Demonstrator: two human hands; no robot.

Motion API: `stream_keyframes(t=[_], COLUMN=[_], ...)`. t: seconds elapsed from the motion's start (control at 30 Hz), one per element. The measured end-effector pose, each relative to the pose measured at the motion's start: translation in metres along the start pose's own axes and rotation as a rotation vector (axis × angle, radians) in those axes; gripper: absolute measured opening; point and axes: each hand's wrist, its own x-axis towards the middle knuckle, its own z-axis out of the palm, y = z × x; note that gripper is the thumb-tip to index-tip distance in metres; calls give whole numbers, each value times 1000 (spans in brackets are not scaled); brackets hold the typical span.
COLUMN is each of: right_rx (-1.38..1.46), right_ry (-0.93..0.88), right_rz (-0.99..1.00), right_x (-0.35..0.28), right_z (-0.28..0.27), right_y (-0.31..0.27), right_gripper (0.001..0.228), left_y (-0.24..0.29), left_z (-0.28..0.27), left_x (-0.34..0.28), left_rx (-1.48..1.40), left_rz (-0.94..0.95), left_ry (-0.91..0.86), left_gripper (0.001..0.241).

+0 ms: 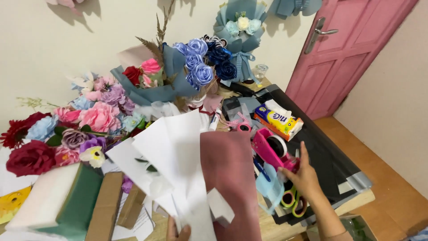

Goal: The person wraps a small bouquet of artificial flowers in white paper, trims the edges with scissors, and secures the wrapping with tape. The person then folds the paper around the bouquet to create a neat package.

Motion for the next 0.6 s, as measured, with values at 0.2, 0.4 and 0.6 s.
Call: stream_keyframes(t=[0.2, 0.4, 0.6], right_rx=[188, 389, 955], right_ry=[231, 343, 7], right_rz=[-119, -261, -28], right_x=[7, 8, -2], right_z=[-33, -16, 57], right_y=[-12, -26, -38], right_gripper=[115, 116, 113], left_y=[106, 131, 138], left_z=[89, 112, 99], left_x=[-43, -69, -71], left_rx=[171, 173, 303], left_rz=[-292, -254, -293], left_ry=[129, 80, 109], left_gripper=[78, 74, 83])
